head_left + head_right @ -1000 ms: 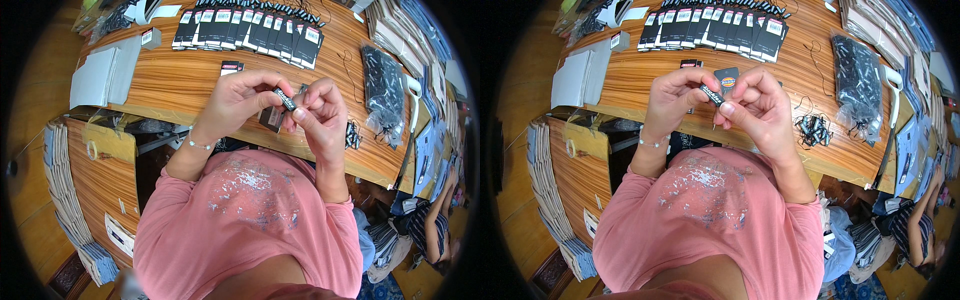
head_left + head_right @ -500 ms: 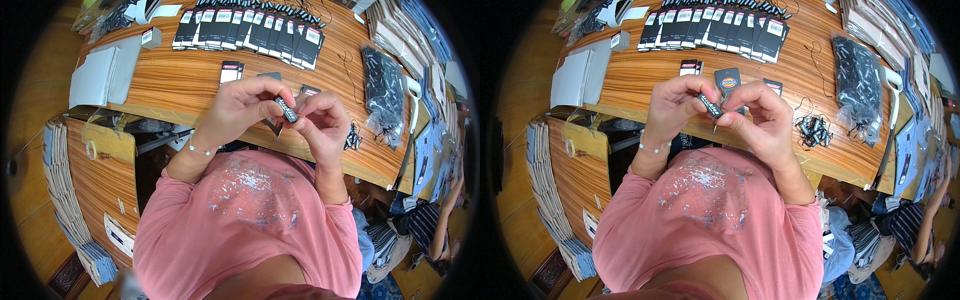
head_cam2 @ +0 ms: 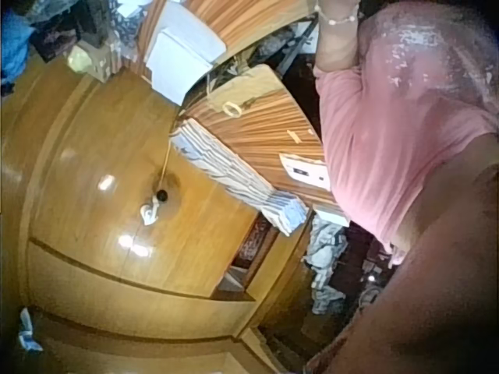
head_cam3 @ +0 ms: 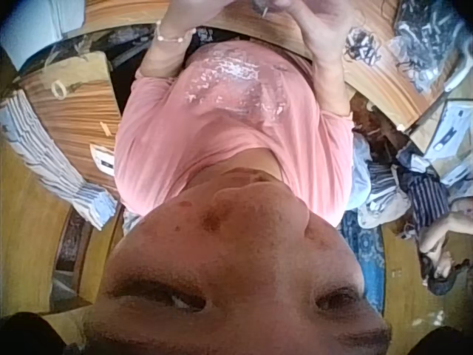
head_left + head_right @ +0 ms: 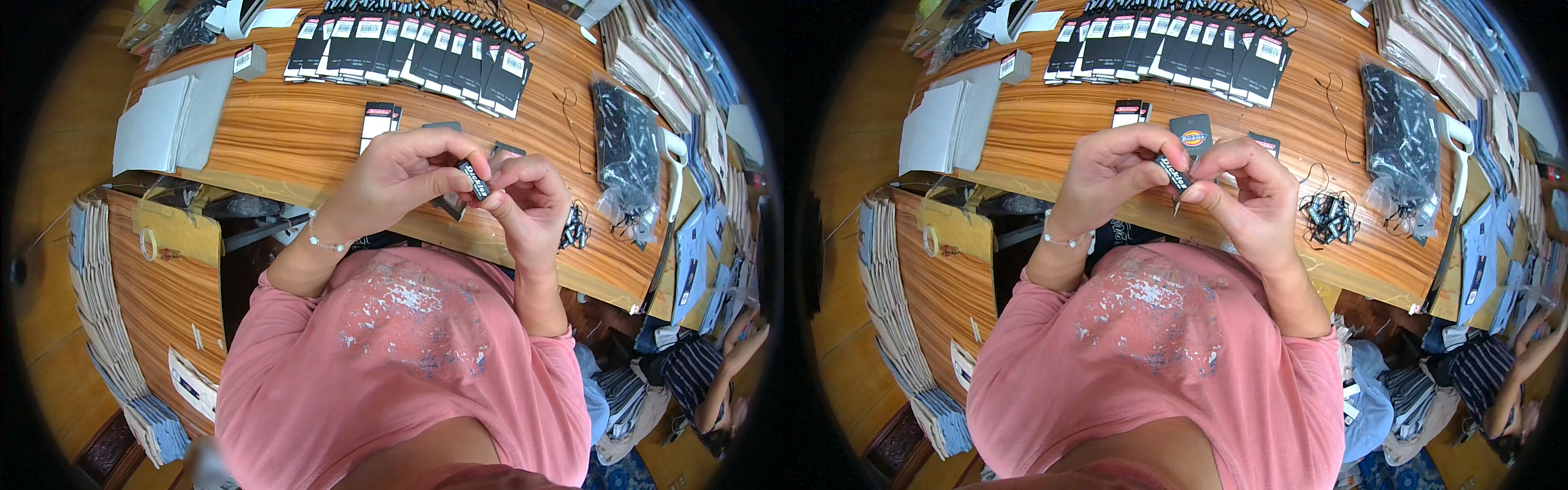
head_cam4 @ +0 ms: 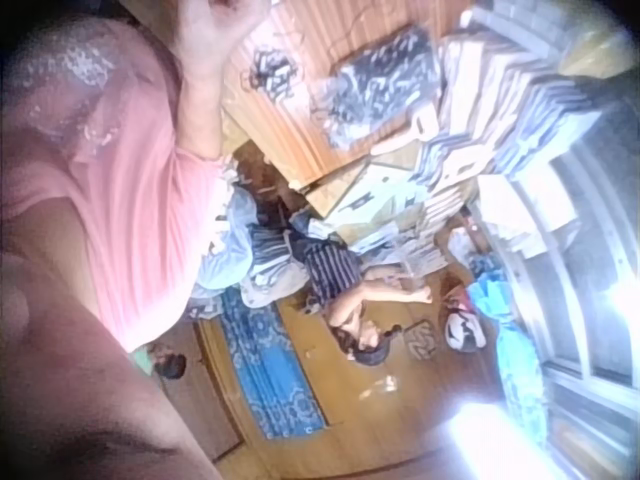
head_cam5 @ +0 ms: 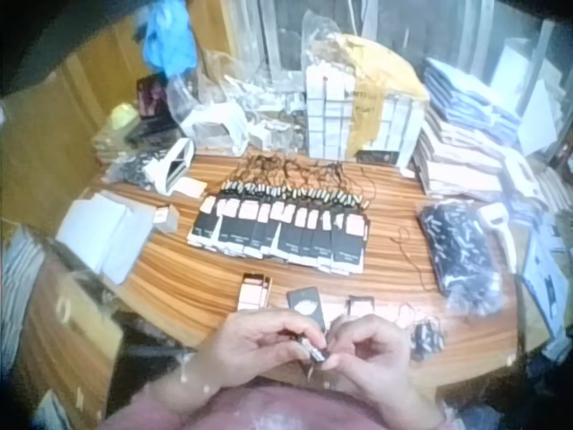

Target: The person threads plastic fasteners through cardboard tags and attaches them to black garments on a wooden table.

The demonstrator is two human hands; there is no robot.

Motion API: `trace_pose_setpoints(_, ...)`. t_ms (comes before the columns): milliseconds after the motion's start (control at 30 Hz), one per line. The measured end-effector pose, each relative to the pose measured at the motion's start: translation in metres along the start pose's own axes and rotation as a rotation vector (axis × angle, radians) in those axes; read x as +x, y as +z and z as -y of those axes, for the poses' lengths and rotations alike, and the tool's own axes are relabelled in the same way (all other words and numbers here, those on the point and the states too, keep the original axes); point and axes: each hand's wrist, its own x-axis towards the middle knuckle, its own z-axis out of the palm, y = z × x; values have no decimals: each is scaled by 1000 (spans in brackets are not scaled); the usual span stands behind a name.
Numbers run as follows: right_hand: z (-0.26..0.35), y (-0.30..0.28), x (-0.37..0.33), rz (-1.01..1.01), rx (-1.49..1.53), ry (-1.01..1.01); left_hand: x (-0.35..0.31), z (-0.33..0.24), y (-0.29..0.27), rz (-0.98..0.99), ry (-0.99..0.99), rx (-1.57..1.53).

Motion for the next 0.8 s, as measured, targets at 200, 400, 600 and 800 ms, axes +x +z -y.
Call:
trace_pose_setpoints(200,11,1,16,159,-406,-18,4,-1,-20,60,262,577)
trace_pose_setpoints(400,6,5,32,262,-16,440,19,8,-24,-205,446,694)
trace_pose_setpoints(600,-8,10,61,9,382,354,7,29,-33,-322,352,457)
trace_pose_setpoints(800,-3,21,79,-44,361,345,13,43,-32,-347,240,257)
